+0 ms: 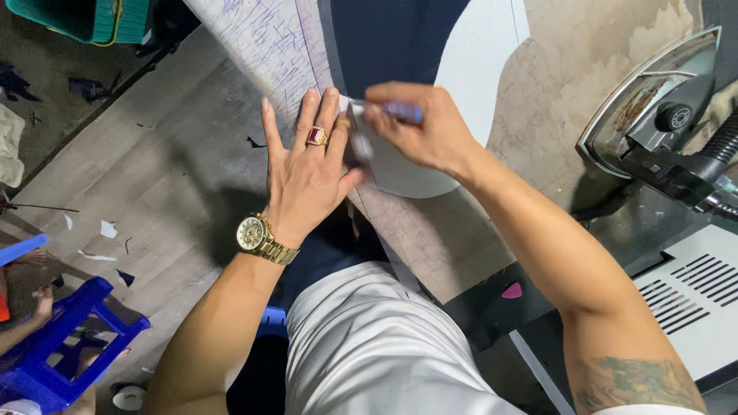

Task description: The person uses a ruler, pen, and chalk to mark lines on fabric pieces on a workbench, then presses the fabric with an iron.

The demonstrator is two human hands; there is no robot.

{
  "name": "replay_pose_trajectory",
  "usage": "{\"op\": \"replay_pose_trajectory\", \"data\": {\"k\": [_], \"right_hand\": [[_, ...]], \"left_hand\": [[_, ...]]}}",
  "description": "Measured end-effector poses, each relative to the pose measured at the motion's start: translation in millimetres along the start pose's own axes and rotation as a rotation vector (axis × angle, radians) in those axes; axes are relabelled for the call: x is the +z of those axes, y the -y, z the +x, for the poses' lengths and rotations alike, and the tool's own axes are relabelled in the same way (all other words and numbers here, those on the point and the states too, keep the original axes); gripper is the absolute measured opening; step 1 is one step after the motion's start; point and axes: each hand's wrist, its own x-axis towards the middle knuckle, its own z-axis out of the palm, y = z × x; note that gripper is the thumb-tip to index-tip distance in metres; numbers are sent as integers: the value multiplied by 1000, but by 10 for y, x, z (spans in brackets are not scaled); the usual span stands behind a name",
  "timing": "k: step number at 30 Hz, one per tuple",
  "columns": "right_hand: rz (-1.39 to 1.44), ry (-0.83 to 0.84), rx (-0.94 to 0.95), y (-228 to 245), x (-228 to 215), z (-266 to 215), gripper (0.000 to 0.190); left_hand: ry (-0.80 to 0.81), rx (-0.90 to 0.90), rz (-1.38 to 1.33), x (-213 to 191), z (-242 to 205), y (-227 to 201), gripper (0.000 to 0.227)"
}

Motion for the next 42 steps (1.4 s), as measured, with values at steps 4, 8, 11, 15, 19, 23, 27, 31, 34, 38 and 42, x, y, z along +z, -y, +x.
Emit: {"op": "replay_pose_trajectory", "data": {"k": [4, 8, 11, 15, 19, 23, 27, 31, 34, 38, 42], "right_hand": [[-6, 268, -152, 160, 6, -776, 14], [-90, 241, -124, 238, 67, -1544, 22], [-33, -47, 261, 143, 48, -1977, 21], [-267, -184, 630, -162, 37, -2249, 41], [-413, -254, 814, -187, 80, -2205, 49], [-411, -285, 842, -186, 82, -2190, 49], [-445, -323, 830, -163, 82, -2189, 47], [-480, -347, 837, -144, 109, -2188, 47], [-493, -368, 836, -144, 123, -2189, 45], [-503, -375, 834, -164, 125, -2183, 45], [-504, -394, 847, -155, 132, -2183, 45]], "left_hand": [[-11, -3, 4, -2, -6, 10, 84], [-34, 10, 19, 23, -53, 0, 81], [-53, -32, -146, 187, -187, -31, 70], [-211, -307, -208, 387, -273, -95, 68], [-339, -517, -482, 436, -275, -120, 83], [-326, -570, -444, 426, -314, -54, 80], [-351, -717, -782, 503, -381, 56, 73], [-549, -630, -955, 464, -410, 85, 64], [-561, -628, -991, 501, -435, 104, 61], [-573, -625, -1042, 448, -397, 91, 48], [-706, -646, -1140, 99, -314, 46, 43]]}}
